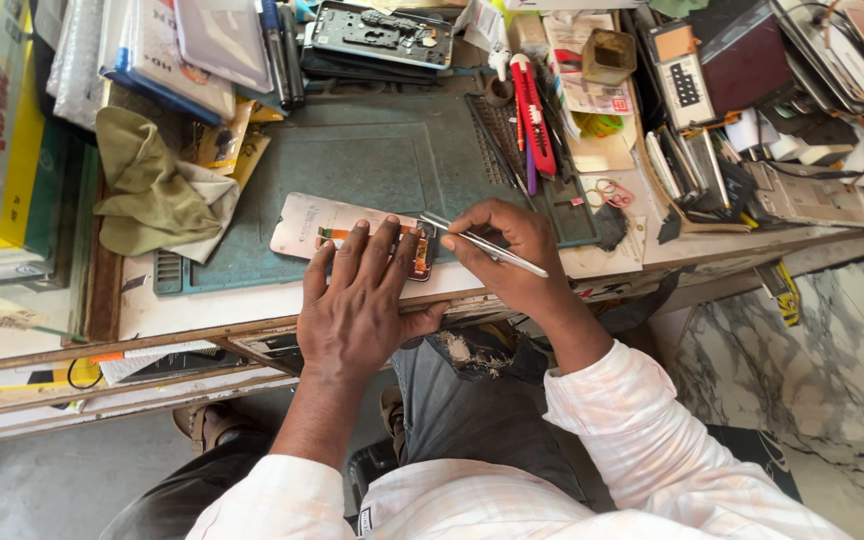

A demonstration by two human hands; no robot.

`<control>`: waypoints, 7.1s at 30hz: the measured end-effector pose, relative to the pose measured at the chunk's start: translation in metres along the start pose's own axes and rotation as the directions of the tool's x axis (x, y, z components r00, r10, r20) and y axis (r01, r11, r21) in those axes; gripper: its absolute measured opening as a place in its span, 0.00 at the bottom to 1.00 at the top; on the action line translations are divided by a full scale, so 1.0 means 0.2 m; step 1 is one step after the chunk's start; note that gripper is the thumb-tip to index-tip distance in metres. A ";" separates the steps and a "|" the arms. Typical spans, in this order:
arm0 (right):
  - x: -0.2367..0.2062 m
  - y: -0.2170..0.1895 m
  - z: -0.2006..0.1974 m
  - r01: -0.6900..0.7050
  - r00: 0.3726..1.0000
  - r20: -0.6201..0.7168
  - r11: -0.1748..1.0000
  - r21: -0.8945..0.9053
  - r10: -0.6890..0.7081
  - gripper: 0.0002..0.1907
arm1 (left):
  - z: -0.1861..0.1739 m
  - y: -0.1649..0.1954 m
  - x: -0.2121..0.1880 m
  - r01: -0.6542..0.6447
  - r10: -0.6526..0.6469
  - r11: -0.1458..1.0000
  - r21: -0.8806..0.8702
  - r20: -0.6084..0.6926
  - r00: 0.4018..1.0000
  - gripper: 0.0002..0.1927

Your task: The person uses tweezers to manipulate small components on a disassembled mobile phone screen assembly. They repeatedly adjust and reposition a ribbon cable and small black parts on the screen's back while holding the assembly with the other hand.

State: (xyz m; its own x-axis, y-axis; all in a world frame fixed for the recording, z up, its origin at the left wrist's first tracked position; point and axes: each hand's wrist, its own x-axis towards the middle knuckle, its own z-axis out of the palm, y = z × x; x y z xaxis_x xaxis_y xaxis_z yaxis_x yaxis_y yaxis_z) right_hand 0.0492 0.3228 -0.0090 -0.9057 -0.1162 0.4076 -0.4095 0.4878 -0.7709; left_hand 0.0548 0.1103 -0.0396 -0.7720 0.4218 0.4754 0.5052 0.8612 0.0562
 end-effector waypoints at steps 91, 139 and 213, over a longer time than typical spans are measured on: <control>0.03 0.07 -0.04 -0.049 0.992 0.117 0.995 0.083 0.039 0.04 | 0.00 0.02 -0.01 0.008 -0.008 1.000 -0.005 0.047 0.999 0.49; 0.04 0.08 -0.04 -0.052 0.993 0.110 0.990 0.127 0.038 0.04 | -0.02 0.01 0.00 0.011 -0.011 1.000 -0.021 0.033 0.999 0.48; 0.04 0.09 -0.04 -0.095 0.989 0.124 0.984 0.150 0.077 0.04 | 0.00 0.02 0.00 0.031 -0.029 0.999 -0.036 0.057 0.998 0.49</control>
State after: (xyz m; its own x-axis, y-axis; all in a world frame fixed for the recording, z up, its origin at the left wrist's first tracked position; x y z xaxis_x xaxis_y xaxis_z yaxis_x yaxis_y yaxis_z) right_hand 0.0360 0.3378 -0.0151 -0.9410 -0.1850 0.2834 -0.3333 0.3610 -0.8710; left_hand 0.0563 0.1129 -0.0385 -0.8069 0.4123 0.4230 0.4947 0.8630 0.1024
